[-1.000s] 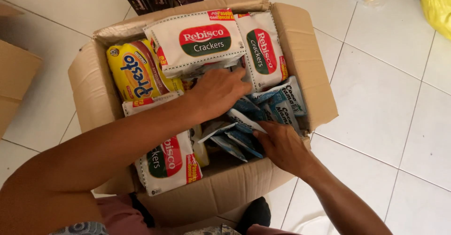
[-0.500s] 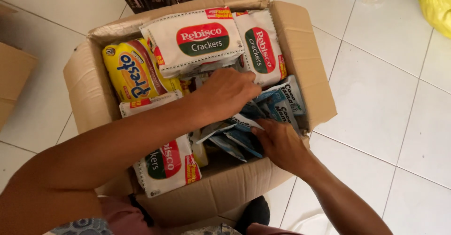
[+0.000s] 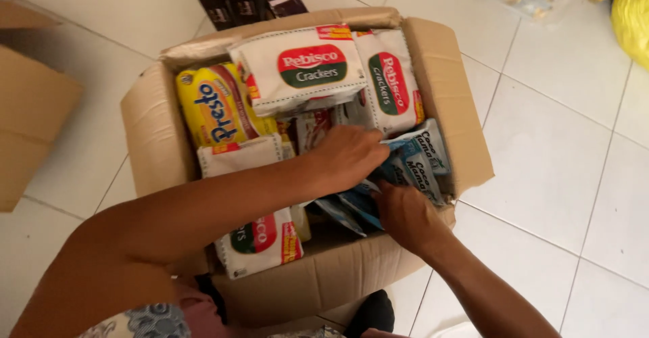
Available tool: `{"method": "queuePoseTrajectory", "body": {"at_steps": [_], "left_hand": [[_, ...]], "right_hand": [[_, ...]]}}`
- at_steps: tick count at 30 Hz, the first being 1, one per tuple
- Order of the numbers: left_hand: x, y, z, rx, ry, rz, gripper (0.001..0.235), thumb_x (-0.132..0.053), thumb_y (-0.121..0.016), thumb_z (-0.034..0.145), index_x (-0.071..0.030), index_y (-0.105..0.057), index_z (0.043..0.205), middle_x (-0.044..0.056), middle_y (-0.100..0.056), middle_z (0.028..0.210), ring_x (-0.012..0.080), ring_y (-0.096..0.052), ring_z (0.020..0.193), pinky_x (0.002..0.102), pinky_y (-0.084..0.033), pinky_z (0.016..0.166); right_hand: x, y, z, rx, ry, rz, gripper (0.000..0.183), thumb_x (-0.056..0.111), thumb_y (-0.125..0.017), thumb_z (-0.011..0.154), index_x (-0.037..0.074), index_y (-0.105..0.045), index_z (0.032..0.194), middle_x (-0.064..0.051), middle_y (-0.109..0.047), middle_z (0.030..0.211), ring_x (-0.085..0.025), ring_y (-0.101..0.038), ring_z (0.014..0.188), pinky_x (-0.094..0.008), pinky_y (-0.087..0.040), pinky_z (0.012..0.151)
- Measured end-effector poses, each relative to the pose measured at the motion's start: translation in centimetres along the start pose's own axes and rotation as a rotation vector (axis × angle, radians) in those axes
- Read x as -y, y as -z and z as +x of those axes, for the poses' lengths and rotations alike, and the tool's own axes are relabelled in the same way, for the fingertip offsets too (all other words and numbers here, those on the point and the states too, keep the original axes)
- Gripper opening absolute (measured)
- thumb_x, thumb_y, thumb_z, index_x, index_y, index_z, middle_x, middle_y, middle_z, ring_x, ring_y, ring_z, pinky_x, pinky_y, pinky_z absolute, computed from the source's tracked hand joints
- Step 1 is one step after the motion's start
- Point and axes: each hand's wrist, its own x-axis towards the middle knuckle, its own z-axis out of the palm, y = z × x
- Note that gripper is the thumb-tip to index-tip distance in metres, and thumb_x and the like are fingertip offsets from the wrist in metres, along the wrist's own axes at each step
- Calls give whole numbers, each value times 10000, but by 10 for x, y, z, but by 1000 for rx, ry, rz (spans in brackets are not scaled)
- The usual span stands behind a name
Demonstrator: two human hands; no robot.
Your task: Packing various grocery items, specifically Rebisco crackers and Coco Mama pouches, into a cardboard box.
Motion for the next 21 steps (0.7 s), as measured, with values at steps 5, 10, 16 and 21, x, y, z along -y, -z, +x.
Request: {"method": "queuePoseTrajectory", "body": {"at_steps": [5,10,16,21], "left_hand": [[-15,23,-3,49,59,-5,77,-130,-609,846,-69,-655,850,173,-643,944,376,-696,793,501,-554,588],[-24,65,-9,81,127,-24,73,-132,-619,869,-99,-682,880,141,-648,972,352,-710,861,500,-564,637],[2,137,1,231,442,26,175,-212,-666,862,-212,-774,1000,69,-727,1005,304,-703,934,509,-558,728],[7,173,7,323,708,218,201,-249,-630,959,-218,-771,1100,86,-761,1057,287,-724,961,507,-562,817]], "right_hand": [[0,36,11,239,-256,419,207,221,-614,994,32,-697,1003,-175,-700,850,-344,-697,752,-432,-553,643],[-21,104,6,326,-637,859,399,247,-633,938,120,-681,1313,-139,-808,927,-218,-764,768,-337,-587,717],[-107,85,-33,-79,-718,1093,336,242,-619,1025,57,-726,1284,-64,-794,1099,-143,-686,998,-292,-543,858],[-139,58,-35,-285,-760,1095,318,225,-647,1031,46,-702,1288,-75,-749,1207,-149,-680,1129,-279,-536,953]]}}
